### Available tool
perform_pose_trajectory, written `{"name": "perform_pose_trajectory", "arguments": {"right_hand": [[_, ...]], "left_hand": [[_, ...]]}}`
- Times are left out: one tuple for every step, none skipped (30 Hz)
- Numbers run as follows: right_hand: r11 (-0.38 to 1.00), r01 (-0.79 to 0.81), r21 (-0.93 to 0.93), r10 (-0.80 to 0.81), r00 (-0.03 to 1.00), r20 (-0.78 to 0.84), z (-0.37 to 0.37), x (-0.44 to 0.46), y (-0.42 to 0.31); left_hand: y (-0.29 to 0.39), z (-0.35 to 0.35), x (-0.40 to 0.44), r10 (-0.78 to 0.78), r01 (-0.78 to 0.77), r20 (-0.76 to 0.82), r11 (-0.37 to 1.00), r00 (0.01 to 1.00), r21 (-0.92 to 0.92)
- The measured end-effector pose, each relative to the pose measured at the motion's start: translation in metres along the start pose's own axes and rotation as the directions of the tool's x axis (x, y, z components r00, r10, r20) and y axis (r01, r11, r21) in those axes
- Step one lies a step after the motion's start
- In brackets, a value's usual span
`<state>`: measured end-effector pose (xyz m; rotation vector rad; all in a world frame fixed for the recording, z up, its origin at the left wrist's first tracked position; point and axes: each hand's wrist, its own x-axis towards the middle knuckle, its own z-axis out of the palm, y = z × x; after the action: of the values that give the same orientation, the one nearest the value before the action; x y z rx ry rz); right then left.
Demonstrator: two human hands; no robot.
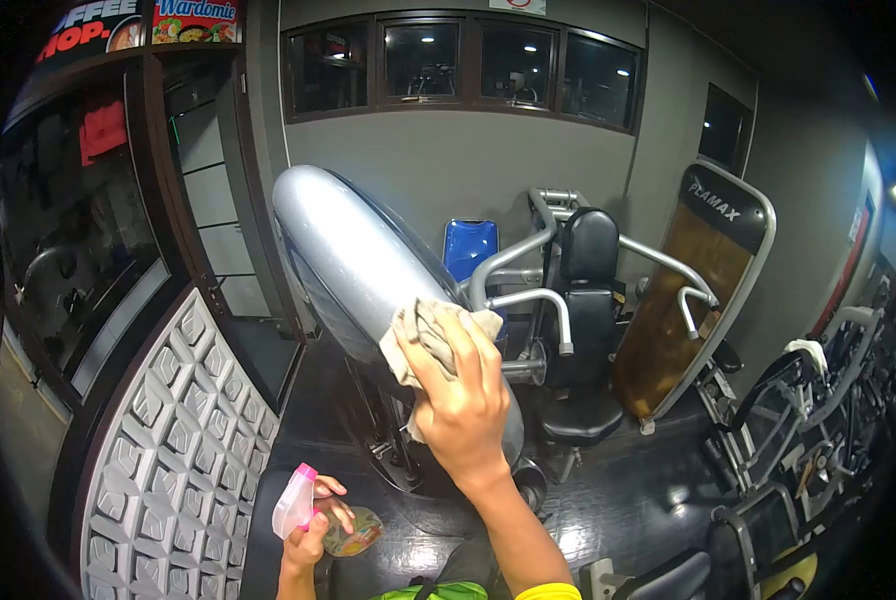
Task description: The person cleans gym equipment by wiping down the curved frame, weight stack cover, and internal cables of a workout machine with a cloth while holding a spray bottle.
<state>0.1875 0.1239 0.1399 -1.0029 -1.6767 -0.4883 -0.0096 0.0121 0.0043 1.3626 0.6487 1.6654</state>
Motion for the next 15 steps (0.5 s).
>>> {"name": "perform_pose_trajectory", "arguments": {"right_hand": [[1.000,-0.006,-0.001,0.006,1.000,0.000,-0.002,-0.007,0.002],[1.000,-0.023,-0.005,0.023,1.000,-0.011,-0.003,-0.013,0.004],[0.999,-0.039,-0.008,0.039,0.999,-0.022,-0.004,-0.018,0.005],[0.999,-0.043,-0.029,0.042,0.999,-0.030,-0.006,-0.022,0.005],[0.999,-0.045,-0.027,0.044,0.998,-0.033,-0.006,-0.027,0.006],[0.998,-0.057,-0.024,0.056,0.997,-0.052,-0.006,-0.033,0.008],[0.997,-0.069,-0.020,0.068,0.995,-0.069,-0.005,-0.039,0.010],[0.997,-0.079,-0.007,0.078,0.993,-0.093,-0.002,-0.044,0.013],[0.997,-0.076,-0.003,0.076,0.992,-0.096,0.001,-0.042,0.015],[0.998,-0.061,0.021,0.063,0.991,-0.114,0.002,-0.039,0.017],[0.998,-0.048,0.042,0.053,0.990,-0.129,0.002,-0.034,0.016],[0.998,-0.019,0.055,0.025,0.993,-0.115,0.001,-0.023,0.016],[0.996,-0.005,0.091,0.015,0.994,-0.106,0.000,-0.010,0.014],[0.994,0.013,0.107,-0.002,0.995,-0.097,0.002,0.005,0.012],[0.992,0.030,0.124,-0.019,0.996,-0.086,0.005,0.020,0.008]], "left_hand": [[0.001,-0.002,-0.001,-0.005,0.005,0.004,1.000,1.000,0.002],[0.001,-0.005,-0.002,0.006,-0.009,0.040,0.997,0.999,0.071],[0.001,-0.008,-0.003,0.016,-0.027,0.077,0.990,0.997,0.138],[0.002,-0.010,-0.005,0.012,-0.024,0.077,0.987,0.997,0.158],[0.000,-0.013,-0.007,0.012,-0.025,0.080,0.987,0.997,0.162],[-0.001,-0.016,-0.009,0.012,-0.022,0.067,0.987,0.998,0.157],[-0.003,-0.019,-0.011,0.011,-0.018,0.053,0.988,0.999,0.152],[-0.003,-0.022,-0.013,0.011,-0.019,0.053,0.988,0.999,0.156],[-0.004,-0.023,-0.013,0.007,-0.015,0.048,0.985,0.999,0.170],[-0.004,-0.023,-0.014,-0.003,-0.004,0.042,0.983,0.999,0.182],[-0.003,-0.023,-0.015,-0.009,0.001,0.041,0.983,0.999,0.181],[-0.003,-0.023,-0.014,-0.022,0.015,0.039,0.985,0.999,0.170],[-0.004,-0.022,-0.012,-0.032,0.026,0.038,0.987,0.999,0.157],[-0.003,-0.020,-0.010,-0.032,0.026,0.041,0.988,0.999,0.155],[-0.002,-0.018,-0.007,-0.026,0.018,0.051,0.989,0.998,0.150]]}}
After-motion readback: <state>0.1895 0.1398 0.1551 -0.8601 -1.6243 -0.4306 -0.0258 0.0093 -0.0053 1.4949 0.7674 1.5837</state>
